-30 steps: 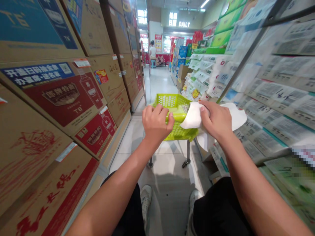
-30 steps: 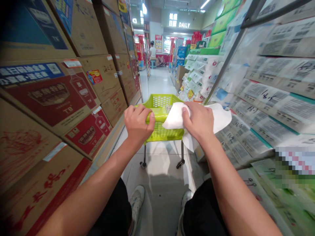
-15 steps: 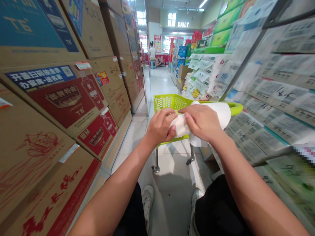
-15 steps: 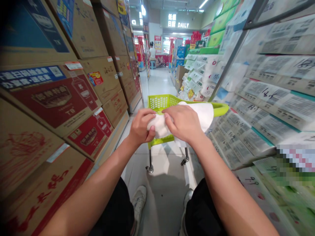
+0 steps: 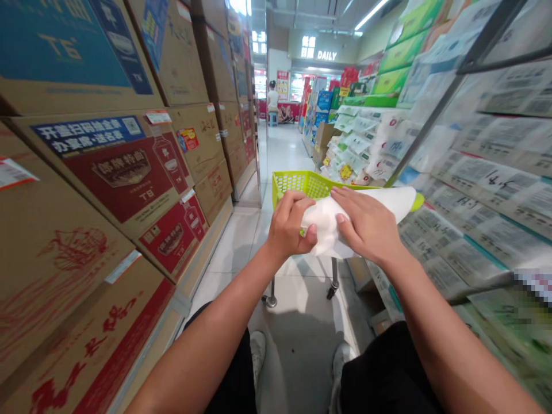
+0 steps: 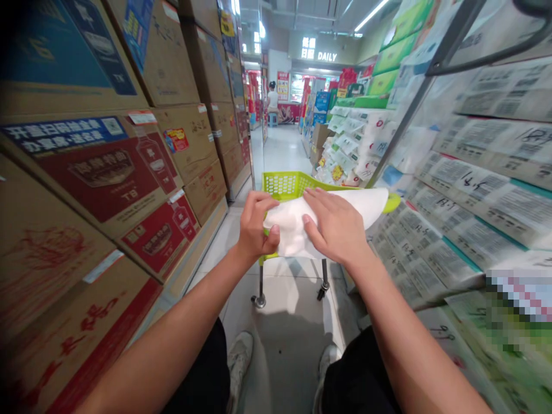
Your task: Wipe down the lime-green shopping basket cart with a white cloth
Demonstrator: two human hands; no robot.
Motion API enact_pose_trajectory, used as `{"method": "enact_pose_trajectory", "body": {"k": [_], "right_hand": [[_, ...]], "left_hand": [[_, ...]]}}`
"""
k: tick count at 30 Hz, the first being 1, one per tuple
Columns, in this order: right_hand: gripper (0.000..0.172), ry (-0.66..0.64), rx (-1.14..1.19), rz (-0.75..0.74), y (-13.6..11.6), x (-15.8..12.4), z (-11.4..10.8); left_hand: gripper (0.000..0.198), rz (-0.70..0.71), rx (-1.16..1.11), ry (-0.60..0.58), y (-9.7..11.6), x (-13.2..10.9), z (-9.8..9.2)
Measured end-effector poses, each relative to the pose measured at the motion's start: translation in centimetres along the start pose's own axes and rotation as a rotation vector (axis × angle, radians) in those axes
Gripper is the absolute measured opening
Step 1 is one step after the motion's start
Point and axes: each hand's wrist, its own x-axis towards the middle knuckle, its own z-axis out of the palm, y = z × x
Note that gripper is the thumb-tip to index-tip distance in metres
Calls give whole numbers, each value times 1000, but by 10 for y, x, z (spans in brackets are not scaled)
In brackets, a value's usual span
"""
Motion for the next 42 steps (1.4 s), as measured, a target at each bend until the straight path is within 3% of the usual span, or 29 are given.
{"method": "enact_pose_trajectory", "body": {"k": [4,7,9,11,16,18,21,24,25,28,31,34,37,42], "right_hand": [[65,10,-16,139,23,-1,-2],[69,0,-31,299,56,-7,-4],[69,6,-44,316,64,-12,-6],[66,22,-59,247,54,-14,-7],[54,19,-54,-54,-21,-6,-6],[46,29,-76,-83,-41,-1,-4],[42,88,-118,-64,-44,3,-1],[41,198,-96,-68,-25,-3,2],[41,234,-72,-75,-16,-7,2],[39,290,37,-110,14,-18,0],[40,245,176,-105,44,-27,-5],[39,172,281,-12,67,-32,-12],[39,112,299,105,75,-37,-20],[44,-37,-64,384,51,-38,-36]], "left_hand": [[37,61,-47,14,-8,0,-10],[35,80,-65,-4,-5,1,-11],[35,53,-75,13,1,0,-9],[36,13,-82,54,7,-2,-4],[37,1,-150,133,17,-6,4],[38,34,-202,116,17,-7,4],[40,38,-215,101,13,-9,-2],[47,-113,-111,131,-5,-13,-12],[48,-164,-71,56,-14,-15,-16],[46,-301,59,-321,-46,-24,-24],[49,-392,149,-566,-71,-35,-25],[53,-436,223,-724,-83,-43,-20],[55,-431,272,-850,-82,-48,-11],[58,-334,281,-936,-79,-49,8]]}}
